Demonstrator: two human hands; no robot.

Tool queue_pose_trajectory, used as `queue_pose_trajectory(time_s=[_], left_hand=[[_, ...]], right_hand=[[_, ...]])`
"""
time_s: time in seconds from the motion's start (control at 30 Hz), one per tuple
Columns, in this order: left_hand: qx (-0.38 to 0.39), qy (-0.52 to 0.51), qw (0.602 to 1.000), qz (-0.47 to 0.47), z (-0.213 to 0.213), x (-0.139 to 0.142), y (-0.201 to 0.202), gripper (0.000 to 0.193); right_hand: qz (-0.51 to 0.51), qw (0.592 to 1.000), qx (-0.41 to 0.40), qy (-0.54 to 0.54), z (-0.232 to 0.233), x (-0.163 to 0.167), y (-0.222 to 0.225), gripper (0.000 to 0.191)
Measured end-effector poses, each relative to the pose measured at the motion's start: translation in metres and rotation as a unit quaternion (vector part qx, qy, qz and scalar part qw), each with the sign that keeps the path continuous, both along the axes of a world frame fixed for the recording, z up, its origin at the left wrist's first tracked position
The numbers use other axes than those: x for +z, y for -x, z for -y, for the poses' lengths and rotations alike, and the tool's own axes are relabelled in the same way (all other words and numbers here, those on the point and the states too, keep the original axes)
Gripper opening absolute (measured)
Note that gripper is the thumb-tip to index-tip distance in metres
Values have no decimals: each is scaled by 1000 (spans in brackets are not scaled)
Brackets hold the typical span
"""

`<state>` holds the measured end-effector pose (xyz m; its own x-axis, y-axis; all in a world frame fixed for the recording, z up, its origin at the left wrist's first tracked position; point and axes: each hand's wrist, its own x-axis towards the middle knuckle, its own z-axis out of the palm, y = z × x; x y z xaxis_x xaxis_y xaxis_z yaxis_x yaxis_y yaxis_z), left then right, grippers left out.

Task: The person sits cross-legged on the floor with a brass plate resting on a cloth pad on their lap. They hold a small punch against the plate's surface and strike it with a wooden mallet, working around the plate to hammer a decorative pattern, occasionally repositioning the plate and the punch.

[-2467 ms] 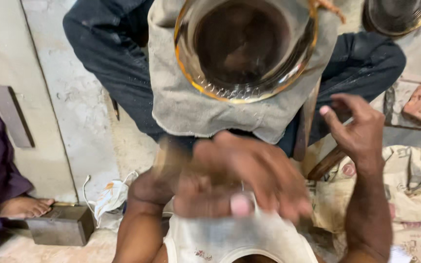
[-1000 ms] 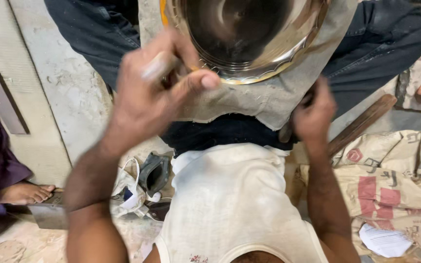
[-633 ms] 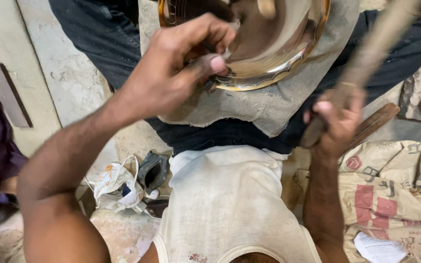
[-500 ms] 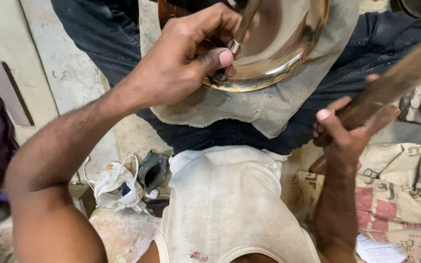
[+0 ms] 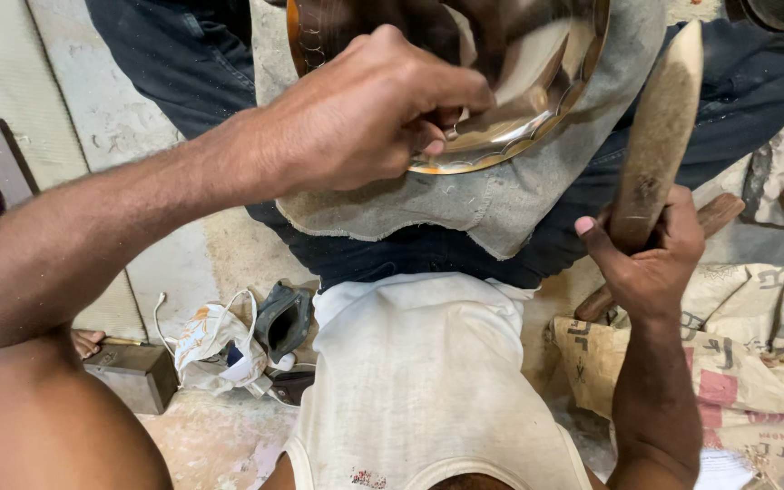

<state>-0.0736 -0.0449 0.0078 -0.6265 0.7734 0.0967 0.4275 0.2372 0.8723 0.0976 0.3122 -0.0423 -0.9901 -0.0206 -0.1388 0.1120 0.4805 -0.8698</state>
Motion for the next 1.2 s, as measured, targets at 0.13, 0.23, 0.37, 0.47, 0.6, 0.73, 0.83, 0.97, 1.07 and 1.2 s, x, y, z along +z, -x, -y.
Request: queue_pose_trajectory(time_s=[0.13, 0.23, 0.37, 0.47, 0.6, 0.73, 0.83, 0.97, 1.07, 1.2], left_hand=[[-34, 40, 998, -17, -1, 8, 3, 59], [-52, 91, 995, 2, -4, 14, 4, 64], [-49, 98, 994, 2, -8, 16, 4, 61], [-46, 92, 995, -20, -4, 13, 2, 60], [23, 47, 998, -37, 1, 6, -9, 54], [84, 19, 995, -49, 7, 1, -18, 57], [130, 28, 991, -7, 7, -2, -30, 50], [272, -98, 955, 58, 6, -5, -51, 44], [353, -135, 921, 97, 0, -9, -72, 38], [427, -124, 894, 46, -13, -19, -89, 47]], right_hand=[[2, 999, 32, -33, -2, 6, 7, 42], [-48, 992, 68, -95, -4, 5, 10, 41], [-7, 994, -6, 111, -7, 3, 16, 37], [-55, 957, 179, -221, -17, 8, 28, 33], [-61, 977, 183, -89, -25, 25, 53, 25], [-63, 947, 248, -192, -21, 59, 81, 37], [-28, 909, 302, -285, -2, 80, 101, 40], [83, 894, 298, -323, 6, 105, 127, 46], [126, 916, 300, -235, -2, 98, 151, 27], [122, 921, 324, -180, -16, 73, 171, 25]])
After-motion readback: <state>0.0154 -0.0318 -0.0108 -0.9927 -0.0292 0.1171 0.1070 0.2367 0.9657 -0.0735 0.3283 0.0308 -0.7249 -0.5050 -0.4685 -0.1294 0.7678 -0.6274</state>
